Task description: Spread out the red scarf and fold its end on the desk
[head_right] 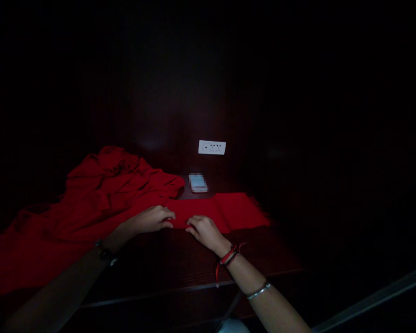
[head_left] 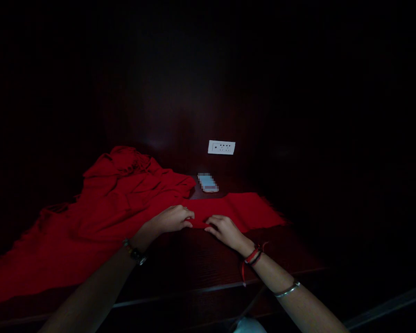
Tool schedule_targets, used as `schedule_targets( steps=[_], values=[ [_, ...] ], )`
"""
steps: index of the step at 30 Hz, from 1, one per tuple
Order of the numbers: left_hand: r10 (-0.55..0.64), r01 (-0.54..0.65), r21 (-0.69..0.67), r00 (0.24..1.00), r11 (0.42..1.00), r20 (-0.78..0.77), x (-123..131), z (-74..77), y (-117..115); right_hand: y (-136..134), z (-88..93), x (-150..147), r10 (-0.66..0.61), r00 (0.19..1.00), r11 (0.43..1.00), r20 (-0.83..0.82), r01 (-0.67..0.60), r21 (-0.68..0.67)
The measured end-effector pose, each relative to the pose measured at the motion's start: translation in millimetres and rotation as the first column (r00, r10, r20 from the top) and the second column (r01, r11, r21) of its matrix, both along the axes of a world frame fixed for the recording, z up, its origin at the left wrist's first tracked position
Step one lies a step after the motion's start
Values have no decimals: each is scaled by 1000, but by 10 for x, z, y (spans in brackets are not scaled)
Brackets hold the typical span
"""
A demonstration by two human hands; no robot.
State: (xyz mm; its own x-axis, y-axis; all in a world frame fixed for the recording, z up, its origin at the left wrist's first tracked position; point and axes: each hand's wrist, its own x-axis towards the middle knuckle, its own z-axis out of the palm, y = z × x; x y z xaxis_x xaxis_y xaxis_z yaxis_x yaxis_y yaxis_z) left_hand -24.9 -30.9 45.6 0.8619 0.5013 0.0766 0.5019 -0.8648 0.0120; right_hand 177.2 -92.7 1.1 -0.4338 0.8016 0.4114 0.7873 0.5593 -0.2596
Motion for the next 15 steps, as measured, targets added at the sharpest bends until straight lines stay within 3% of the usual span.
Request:
schedule_targets(
  steps=[6, 12, 15],
  values=[
    [29, -26, 69, 999, 997, -42, 7, 17, -46, 8, -38, 13, -40, 999, 999, 14, 40, 26],
    [-76, 72, 94, 996, 993, 47, 30, 37, -82, -7, -22, 8, -65, 995, 997, 70, 61, 52],
    [-59, 55, 91, 997, 994, 41, 34, 46, -70, -18, -11, 9, -66, 994, 996, 84, 60, 62]
  ],
)
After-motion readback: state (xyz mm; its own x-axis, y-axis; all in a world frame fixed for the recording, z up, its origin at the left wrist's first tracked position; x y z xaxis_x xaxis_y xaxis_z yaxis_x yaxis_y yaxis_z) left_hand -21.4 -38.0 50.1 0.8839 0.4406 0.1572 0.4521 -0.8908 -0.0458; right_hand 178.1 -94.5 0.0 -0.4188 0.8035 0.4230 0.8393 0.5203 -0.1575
